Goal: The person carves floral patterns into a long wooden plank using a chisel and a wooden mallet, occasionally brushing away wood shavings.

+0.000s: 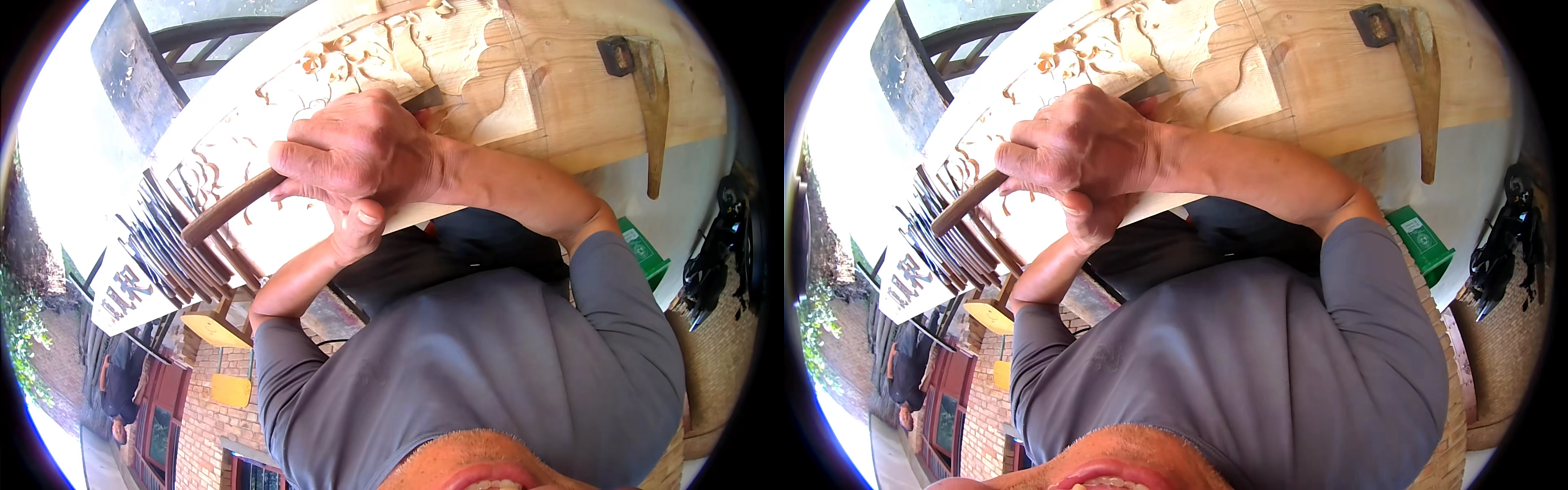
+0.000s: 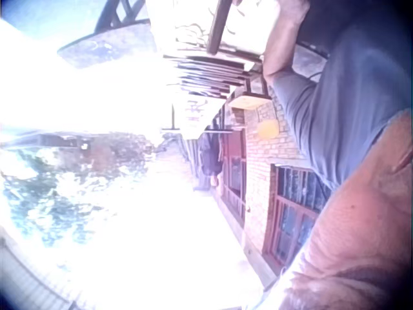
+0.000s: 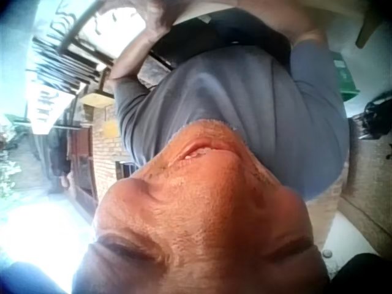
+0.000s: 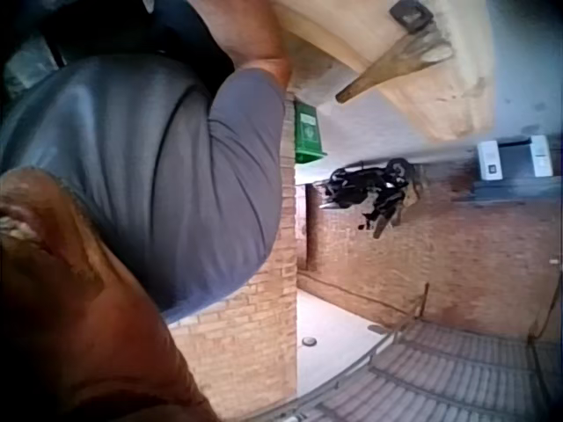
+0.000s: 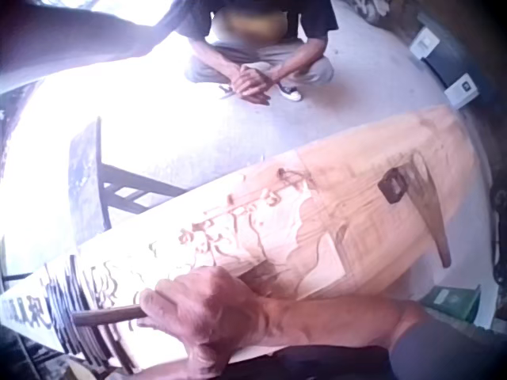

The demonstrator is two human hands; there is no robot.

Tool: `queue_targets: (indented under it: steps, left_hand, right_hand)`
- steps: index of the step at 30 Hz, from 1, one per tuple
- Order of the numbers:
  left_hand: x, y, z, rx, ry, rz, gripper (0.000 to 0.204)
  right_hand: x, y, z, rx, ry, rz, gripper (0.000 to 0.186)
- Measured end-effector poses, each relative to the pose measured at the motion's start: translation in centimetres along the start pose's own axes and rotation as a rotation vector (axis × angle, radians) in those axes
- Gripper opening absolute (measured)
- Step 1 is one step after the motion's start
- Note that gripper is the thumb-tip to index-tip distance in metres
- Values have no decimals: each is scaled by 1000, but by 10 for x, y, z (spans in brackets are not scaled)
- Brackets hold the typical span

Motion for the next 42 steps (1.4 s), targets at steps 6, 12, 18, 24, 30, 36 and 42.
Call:
queue_targets:
  steps: [6, 12, 18, 24, 30, 36, 42]
  left_hand:
    - [-6, 7, 3, 290, -81, 88, 100]
    - [-5, -8, -5, 270, -155, 228, 113]
    - [4, -25, 3, 342, -196, 379, 127]
    - [11, -34, 5, 380, -248, 392, 124]
    - [6, -35, 1, 437, -246, 414, 113]
    - [7, -37, -1, 452, -297, 404, 92]
    - [0, -35, 3, 587, -274, 380, 90]
  right_hand:
    - [7, 22, -6, -101, 35, -113, 28]
    - [11, 23, -3, -34, 78, 24, 35]
    - [16, 7, 7, -121, 62, 208, 31]
    - [22, 29, 20, -133, 187, 155, 32]
    - [16, 43, -8, -132, 45, 84, 27]
    - [11, 42, -3, -65, -15, 34, 31]
    - [3, 39, -7, -69, -107, -63, 36]
Point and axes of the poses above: each hand's wrist, its own x-axis towards the middle knuckle, its own y-axis out of the back of the hand, z = x × y, the point moved 1 cm from there along x, towards the middle knuckle, and after that the axes turned 4 degrees about -y, right-handed, at the moved point
